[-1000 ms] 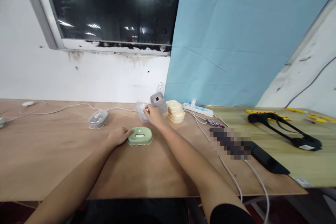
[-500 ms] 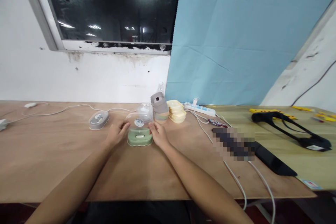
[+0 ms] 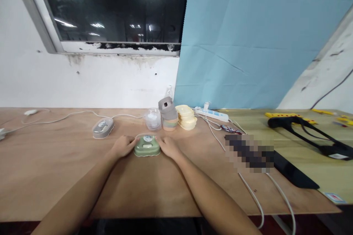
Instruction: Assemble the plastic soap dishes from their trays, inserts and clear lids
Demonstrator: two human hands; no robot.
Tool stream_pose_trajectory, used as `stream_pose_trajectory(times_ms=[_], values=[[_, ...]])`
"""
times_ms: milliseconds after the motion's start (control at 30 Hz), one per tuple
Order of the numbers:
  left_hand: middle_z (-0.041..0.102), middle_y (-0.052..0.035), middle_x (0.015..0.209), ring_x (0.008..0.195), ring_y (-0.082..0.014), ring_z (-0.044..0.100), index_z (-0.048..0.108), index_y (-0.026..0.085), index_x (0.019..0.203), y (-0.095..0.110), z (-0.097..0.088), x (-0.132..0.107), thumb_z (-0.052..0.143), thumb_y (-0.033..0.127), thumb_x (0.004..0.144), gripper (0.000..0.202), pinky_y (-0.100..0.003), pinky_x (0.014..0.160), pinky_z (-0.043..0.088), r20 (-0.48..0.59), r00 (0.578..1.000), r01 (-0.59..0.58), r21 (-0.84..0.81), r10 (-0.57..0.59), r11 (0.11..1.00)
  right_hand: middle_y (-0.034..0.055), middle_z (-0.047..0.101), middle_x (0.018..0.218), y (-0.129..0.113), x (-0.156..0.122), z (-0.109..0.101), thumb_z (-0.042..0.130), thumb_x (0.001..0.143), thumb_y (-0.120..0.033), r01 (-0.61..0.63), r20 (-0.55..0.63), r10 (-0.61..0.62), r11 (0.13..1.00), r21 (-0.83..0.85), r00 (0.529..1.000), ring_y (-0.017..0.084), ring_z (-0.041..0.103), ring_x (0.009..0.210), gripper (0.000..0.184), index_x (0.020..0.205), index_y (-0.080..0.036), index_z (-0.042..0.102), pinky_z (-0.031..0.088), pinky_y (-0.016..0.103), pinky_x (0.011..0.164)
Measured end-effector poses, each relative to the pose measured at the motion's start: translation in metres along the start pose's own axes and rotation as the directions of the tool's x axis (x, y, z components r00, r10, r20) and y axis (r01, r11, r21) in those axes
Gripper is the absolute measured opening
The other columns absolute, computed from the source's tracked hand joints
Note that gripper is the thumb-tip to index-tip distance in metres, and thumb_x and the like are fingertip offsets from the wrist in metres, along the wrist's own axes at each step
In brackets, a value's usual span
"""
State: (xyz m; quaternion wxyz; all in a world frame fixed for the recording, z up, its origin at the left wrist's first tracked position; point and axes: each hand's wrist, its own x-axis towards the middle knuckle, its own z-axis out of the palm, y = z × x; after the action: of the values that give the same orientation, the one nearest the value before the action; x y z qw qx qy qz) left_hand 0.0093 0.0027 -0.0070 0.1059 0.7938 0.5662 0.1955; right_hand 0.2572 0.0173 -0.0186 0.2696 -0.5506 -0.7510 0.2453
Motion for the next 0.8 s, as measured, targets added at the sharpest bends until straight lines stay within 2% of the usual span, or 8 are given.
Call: stream_pose_trajectory(times_ms=[200, 467, 567, 633, 700, 733, 800], values=[[0.062, -0.0043, 0.061, 0.059, -0.0163, 0.055, 0.056, 0.02, 0.056, 0.0004, -0.0024, 0.0006, 0.024, 0.059, 0.092, 0.062, -0.026, 0.056, 0.031, 0.056, 0.998, 0.025, -0.055, -0.022, 0.998, 0.0059, 0.063, 0.056, 0.0001, -0.0006, 0.0009, 0.03, 0.091, -0.063, -0.008, 0.015, 0.009, 0.999, -0.034, 1.0, 0.018, 0.057, 0.059, 0.064, 0.054, -0.018, 0.058, 0.034, 0.026, 0.054], [0.057, -0.0009, 0.057, 0.055, -0.0142, 0.051, 0.056, 0.018, 0.056, -0.0068, -0.0062, 0.0028, 0.031, 0.064, 0.088, 0.061, -0.025, 0.052, 0.031, 0.147, 0.989, 0.002, -0.15, 0.02, 0.989, 0.0057, 0.06, 0.049, 0.0049, 0.0015, -0.0019, 0.033, 0.087, -0.07, -0.021, 0.078, 0.026, 0.998, -0.064, 0.997, 0.017, 0.055, 0.052, 0.067, 0.048, -0.019, 0.053, 0.034, 0.027, 0.053], [0.06, -0.0012, 0.061, 0.058, -0.0152, 0.054, 0.061, 0.019, 0.064, -0.0088, -0.0043, 0.0031, 0.036, 0.066, 0.086, 0.057, -0.025, 0.054, 0.033, 0.083, 0.995, 0.056, -0.108, -0.047, 0.993, 0.0057, 0.061, 0.052, 0.0043, 0.0013, -0.0025, 0.03, 0.088, -0.069, -0.011, 0.081, 0.016, 0.998, -0.061, 0.997, 0.016, 0.055, 0.053, 0.068, 0.049, -0.019, 0.053, 0.033, 0.026, 0.053], [0.066, -0.0028, 0.075, 0.067, -0.0178, 0.059, 0.066, 0.02, 0.085, -0.0087, -0.0037, 0.0023, 0.046, 0.065, 0.082, 0.05, -0.026, 0.059, 0.039, -0.033, 0.995, 0.094, -0.104, -0.098, 0.99, 0.0054, 0.061, 0.053, 0.0041, 0.0016, -0.0019, 0.029, 0.088, -0.069, -0.004, 0.07, 0.008, 0.998, -0.061, 0.998, 0.016, 0.055, 0.053, 0.068, 0.05, -0.018, 0.053, 0.033, 0.026, 0.053], [0.068, -0.0067, 0.101, 0.088, -0.0214, 0.062, 0.06, 0.02, 0.114, -0.0075, -0.0033, 0.0012, 0.052, 0.061, 0.081, 0.054, -0.03, 0.074, 0.046, -0.129, 0.99, 0.03, -0.142, -0.049, 0.989, 0.0052, 0.061, 0.053, 0.0043, 0.0024, -0.001, 0.03, 0.088, -0.069, -0.005, 0.052, 0.009, 0.998, -0.062, 0.999, 0.016, 0.055, 0.053, 0.068, 0.05, -0.018, 0.053, 0.033, 0.026, 0.053], [0.064, -0.0085, 0.115, 0.1, -0.023, 0.06, 0.055, 0.02, 0.124, -0.0067, -0.0029, 0.0006, 0.054, 0.06, 0.081, 0.059, -0.032, 0.085, 0.045, -0.14, 0.99, -0.04, -0.165, 0.017, 0.986, 0.0052, 0.061, 0.053, 0.0045, 0.0029, -0.0007, 0.03, 0.088, -0.069, -0.009, 0.045, 0.012, 0.998, -0.06, 0.999, 0.016, 0.055, 0.053, 0.067, 0.05, -0.018, 0.054, 0.033, 0.025, 0.053], [0.052, -0.0103, 0.135, 0.12, -0.0259, 0.051, 0.045, 0.02, 0.135, -0.0048, -0.0009, -0.0005, 0.058, 0.058, 0.078, 0.07, -0.037, 0.101, 0.039, -0.073, 0.984, -0.172, -0.202, 0.16, 0.964, 0.0052, 0.061, 0.053, 0.005, 0.0038, -0.0006, 0.032, 0.088, -0.067, -0.013, 0.03, 0.014, 0.999, -0.051, 0.999, 0.016, 0.054, 0.053, 0.066, 0.051, -0.018, 0.055, 0.033, 0.025, 0.053]])
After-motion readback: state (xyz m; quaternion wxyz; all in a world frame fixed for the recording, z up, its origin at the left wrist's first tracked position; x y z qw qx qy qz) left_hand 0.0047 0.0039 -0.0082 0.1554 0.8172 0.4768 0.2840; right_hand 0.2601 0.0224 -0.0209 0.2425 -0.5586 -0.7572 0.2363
